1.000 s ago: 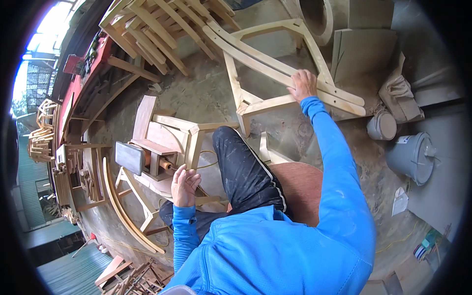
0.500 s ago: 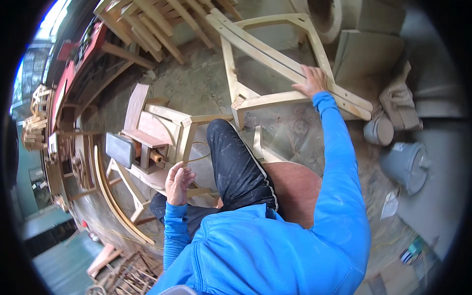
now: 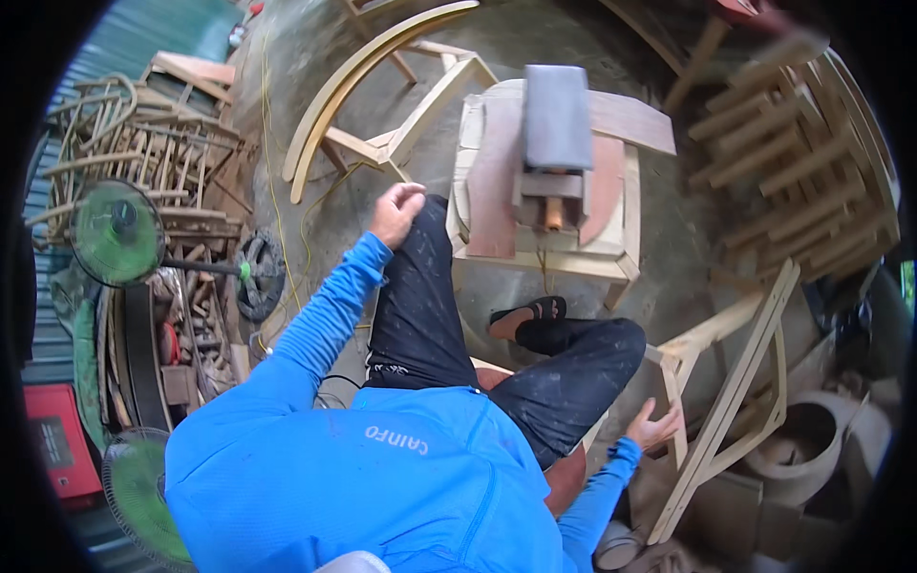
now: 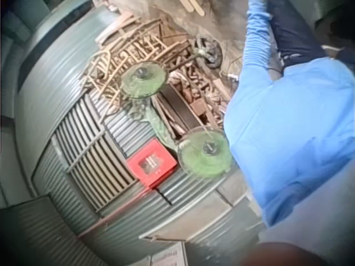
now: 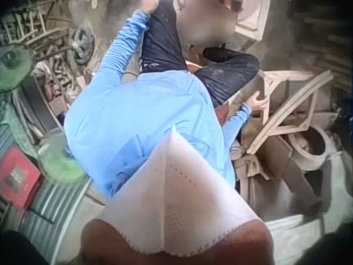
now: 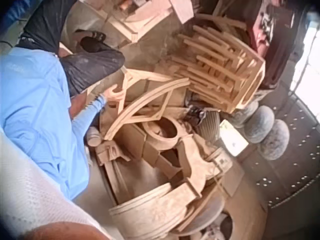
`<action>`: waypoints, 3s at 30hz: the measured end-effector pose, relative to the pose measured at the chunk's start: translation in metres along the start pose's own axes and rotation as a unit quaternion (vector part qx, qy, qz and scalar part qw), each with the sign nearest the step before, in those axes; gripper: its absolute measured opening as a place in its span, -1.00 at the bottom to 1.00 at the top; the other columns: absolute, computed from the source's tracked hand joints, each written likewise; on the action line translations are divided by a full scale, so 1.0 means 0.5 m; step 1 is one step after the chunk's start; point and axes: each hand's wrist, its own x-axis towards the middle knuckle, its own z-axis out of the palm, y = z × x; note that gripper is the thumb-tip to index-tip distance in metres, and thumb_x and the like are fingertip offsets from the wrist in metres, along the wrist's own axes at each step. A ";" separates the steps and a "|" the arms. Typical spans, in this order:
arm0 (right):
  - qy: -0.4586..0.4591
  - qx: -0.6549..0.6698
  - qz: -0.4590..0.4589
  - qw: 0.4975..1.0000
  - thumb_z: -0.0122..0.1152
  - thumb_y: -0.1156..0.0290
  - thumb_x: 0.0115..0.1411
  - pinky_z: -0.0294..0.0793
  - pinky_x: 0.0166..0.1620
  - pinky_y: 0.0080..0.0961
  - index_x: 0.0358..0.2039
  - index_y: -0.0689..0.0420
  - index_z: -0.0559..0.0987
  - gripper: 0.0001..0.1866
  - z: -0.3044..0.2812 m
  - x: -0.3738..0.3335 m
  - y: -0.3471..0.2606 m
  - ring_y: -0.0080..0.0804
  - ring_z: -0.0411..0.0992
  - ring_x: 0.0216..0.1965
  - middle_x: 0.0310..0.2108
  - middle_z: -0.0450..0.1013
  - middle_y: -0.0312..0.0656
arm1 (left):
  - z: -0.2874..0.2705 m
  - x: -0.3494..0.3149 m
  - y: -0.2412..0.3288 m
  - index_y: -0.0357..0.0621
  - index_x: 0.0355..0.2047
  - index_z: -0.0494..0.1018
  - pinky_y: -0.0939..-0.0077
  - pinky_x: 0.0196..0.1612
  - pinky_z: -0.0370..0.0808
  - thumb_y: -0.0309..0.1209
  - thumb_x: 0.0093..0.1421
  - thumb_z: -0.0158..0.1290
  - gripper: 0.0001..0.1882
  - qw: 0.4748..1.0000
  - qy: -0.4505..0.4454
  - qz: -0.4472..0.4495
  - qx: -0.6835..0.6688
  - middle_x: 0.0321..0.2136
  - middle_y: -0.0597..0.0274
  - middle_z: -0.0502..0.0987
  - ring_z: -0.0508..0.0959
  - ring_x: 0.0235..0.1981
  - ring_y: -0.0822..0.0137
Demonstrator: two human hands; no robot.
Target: Sanding a curved wooden furniture component using a sanding block or machine.
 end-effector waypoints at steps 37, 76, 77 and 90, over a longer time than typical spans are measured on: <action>-0.412 0.421 -0.033 0.807 0.24 0.27 0.39 0.60 -0.05 -0.45 0.12 0.23 0.56 -0.61 -0.093 0.057 -0.766 -0.38 0.59 -0.14 -0.13 0.61 -0.10 | -0.020 -0.209 0.222 -0.15 -0.30 0.47 0.40 -0.28 0.52 -0.27 0.20 0.19 -0.77 0.475 -0.191 -0.328 -0.794 -0.48 0.33 0.50 0.48 -0.48 0.40; -0.284 0.157 -0.237 0.916 0.41 0.38 -0.05 0.57 -0.25 -0.19 0.26 -0.05 0.48 -0.23 -0.393 -0.130 -0.327 0.02 0.59 -0.38 -0.36 0.61 -0.05 | 0.287 -0.131 0.260 -0.16 0.33 0.16 0.16 -0.19 0.65 -0.28 0.30 0.24 -0.30 0.910 -0.190 -0.086 -0.360 -0.09 -0.08 0.57 0.65 -0.25 0.11; -0.235 0.150 -0.245 0.929 0.43 0.35 -0.05 0.55 -0.29 -0.21 0.22 -0.03 0.52 -0.27 -0.408 -0.133 -0.309 -0.02 0.59 -0.40 -0.36 0.61 -0.06 | 0.313 -0.115 0.290 -0.14 0.40 0.09 0.11 0.01 0.56 -0.25 0.27 0.25 -0.19 0.961 -0.089 0.062 -0.253 0.06 -0.18 0.46 0.57 -0.05 0.00; -0.216 0.076 -0.231 0.946 0.56 0.25 -0.08 0.32 -0.37 -0.30 0.19 -0.07 0.58 -0.27 -0.393 -0.131 -0.243 -0.23 0.42 -0.48 -0.50 0.42 -0.25 | 0.438 0.132 0.295 -0.11 0.51 -0.01 -0.34 0.49 -0.32 -0.09 0.33 -0.07 -0.18 0.880 -0.043 0.162 0.443 0.53 -0.02 -0.07 -0.22 0.55 -0.18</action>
